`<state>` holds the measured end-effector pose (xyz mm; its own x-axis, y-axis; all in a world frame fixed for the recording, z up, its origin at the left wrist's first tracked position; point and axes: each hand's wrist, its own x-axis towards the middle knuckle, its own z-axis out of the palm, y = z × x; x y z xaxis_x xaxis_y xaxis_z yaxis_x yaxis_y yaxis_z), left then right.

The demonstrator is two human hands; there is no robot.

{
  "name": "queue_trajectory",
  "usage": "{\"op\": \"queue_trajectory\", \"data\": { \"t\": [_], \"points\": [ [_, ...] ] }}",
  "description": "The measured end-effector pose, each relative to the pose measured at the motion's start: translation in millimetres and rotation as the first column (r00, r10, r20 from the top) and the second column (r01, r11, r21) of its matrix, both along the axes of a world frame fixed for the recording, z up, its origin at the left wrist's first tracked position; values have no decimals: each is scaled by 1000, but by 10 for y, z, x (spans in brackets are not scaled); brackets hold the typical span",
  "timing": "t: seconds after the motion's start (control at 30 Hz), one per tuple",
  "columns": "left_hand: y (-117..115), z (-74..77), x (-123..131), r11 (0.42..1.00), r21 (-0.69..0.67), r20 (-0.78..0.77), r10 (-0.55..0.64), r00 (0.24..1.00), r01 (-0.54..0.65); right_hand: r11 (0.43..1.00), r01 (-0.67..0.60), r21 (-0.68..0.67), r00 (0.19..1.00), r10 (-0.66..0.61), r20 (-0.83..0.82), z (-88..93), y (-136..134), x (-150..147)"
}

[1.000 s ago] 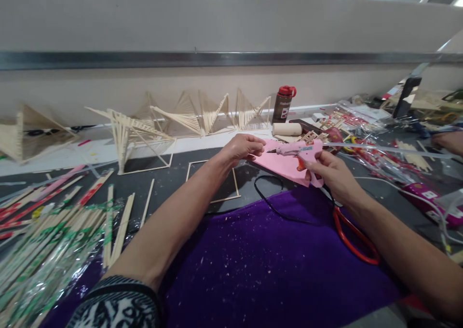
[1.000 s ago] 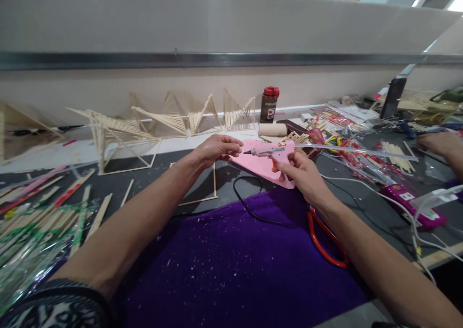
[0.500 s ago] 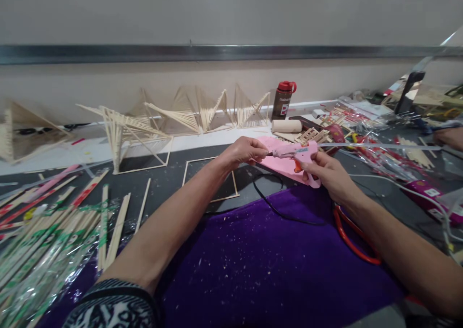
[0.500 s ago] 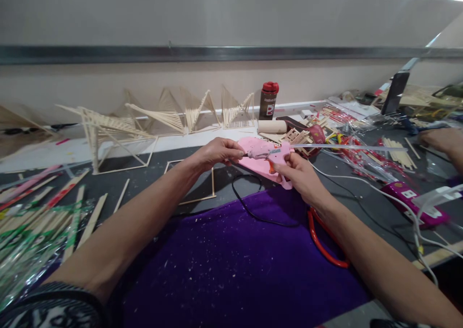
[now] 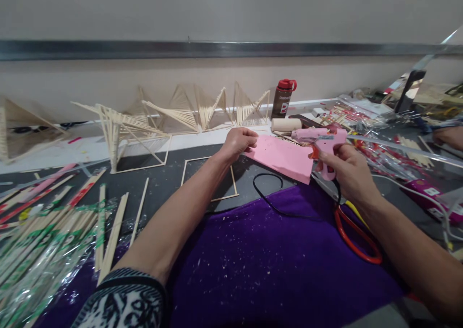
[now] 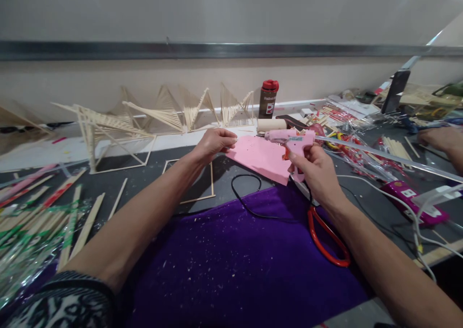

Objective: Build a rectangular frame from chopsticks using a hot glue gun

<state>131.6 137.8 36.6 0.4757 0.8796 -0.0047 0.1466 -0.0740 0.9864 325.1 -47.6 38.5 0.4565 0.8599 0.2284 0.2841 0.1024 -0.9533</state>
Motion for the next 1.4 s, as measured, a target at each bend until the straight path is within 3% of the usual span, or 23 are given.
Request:
{"op": "queue_trajectory", "data": {
  "t": [0.13,0.3,0.43,0.57,0.7,0.83,0.93,1.23,1.4],
  "points": [
    [4,33,161,998,8,-3,-54,999,54,999,-44,-9,999,44,8,3,-26,-60],
    [58,51,259,962,268,-191,5,982,47,996,-65,-54,998,65,-12,-41,-18,-98],
    [34,77,211,925,381,-212,78,974,9,996,-49,-72,999,50,17,-11,-32,-119],
    [-137,129,-54,932,362,-237,75,969,17,988,-117,-97,989,107,-100,36,-105,-172],
    [-427,177,-530,938,323,-320,-16,947,124,959,-250,-136,957,223,-187,80,-147,-278],
    [-736,200,-1006,941,316,-425,29,905,118,892,-419,-167,904,394,-166,131,-79,-453],
    [-929,174,-1248,916,378,-504,85,860,131,864,-457,-210,889,453,-70,132,7,-597],
    [-1276,-228,-1449,744,540,-757,223,614,394,797,-475,-372,852,522,30,-90,42,-805],
    [-1137,-193,-1407,680,558,-784,245,570,476,796,-452,-402,853,518,66,-125,26,-740]
  ]
}}
